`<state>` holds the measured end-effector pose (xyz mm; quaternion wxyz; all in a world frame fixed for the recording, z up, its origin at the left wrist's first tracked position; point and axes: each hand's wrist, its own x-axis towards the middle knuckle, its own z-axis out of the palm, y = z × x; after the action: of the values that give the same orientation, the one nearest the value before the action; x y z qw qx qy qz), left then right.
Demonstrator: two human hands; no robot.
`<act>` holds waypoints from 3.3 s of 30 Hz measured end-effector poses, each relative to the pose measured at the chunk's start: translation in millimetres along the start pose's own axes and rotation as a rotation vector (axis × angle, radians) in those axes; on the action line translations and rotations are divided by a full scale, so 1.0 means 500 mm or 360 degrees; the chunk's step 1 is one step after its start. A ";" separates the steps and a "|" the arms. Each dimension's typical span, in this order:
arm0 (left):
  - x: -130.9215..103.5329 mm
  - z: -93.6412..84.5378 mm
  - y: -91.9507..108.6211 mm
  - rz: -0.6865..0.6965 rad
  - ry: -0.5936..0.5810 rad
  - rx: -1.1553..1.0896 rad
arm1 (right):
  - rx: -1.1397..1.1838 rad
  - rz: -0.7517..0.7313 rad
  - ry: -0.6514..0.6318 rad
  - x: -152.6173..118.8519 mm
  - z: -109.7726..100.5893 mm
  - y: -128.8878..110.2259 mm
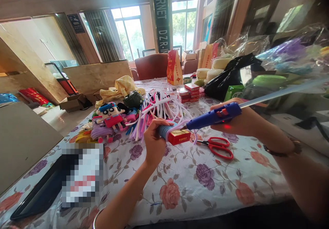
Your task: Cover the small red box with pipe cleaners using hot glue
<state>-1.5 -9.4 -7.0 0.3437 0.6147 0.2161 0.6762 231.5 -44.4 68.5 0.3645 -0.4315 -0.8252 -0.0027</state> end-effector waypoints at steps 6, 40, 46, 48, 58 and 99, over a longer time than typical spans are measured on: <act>0.001 0.001 -0.001 -0.0026 0.0006 0.0001 | -0.0012 -0.0001 0.0098 -0.004 0.003 0.005; 0.001 -0.003 -0.010 -0.0242 0.0126 0.0153 | 0.0040 0.0071 0.0061 -0.001 0.011 0.012; 0.001 -0.003 -0.010 -0.0263 0.0098 0.0165 | 0.0016 0.0142 0.0071 -0.001 0.013 0.010; 0.002 -0.003 -0.010 -0.0262 0.0088 0.0166 | 0.0025 0.0144 0.0065 -0.001 0.015 0.012; 0.000 -0.004 -0.013 -0.0254 0.0028 -0.0026 | 0.0120 0.0259 0.0004 -0.006 0.015 0.029; 0.015 -0.011 -0.004 -0.0834 -0.0002 -0.0761 | 0.0298 0.0402 0.0008 -0.015 0.020 -0.014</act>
<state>-6.5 -1.9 -4.4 0.6400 0.4409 0.2018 0.5961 223.3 -50.8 59.1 0.4026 -0.4960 -0.7601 0.1191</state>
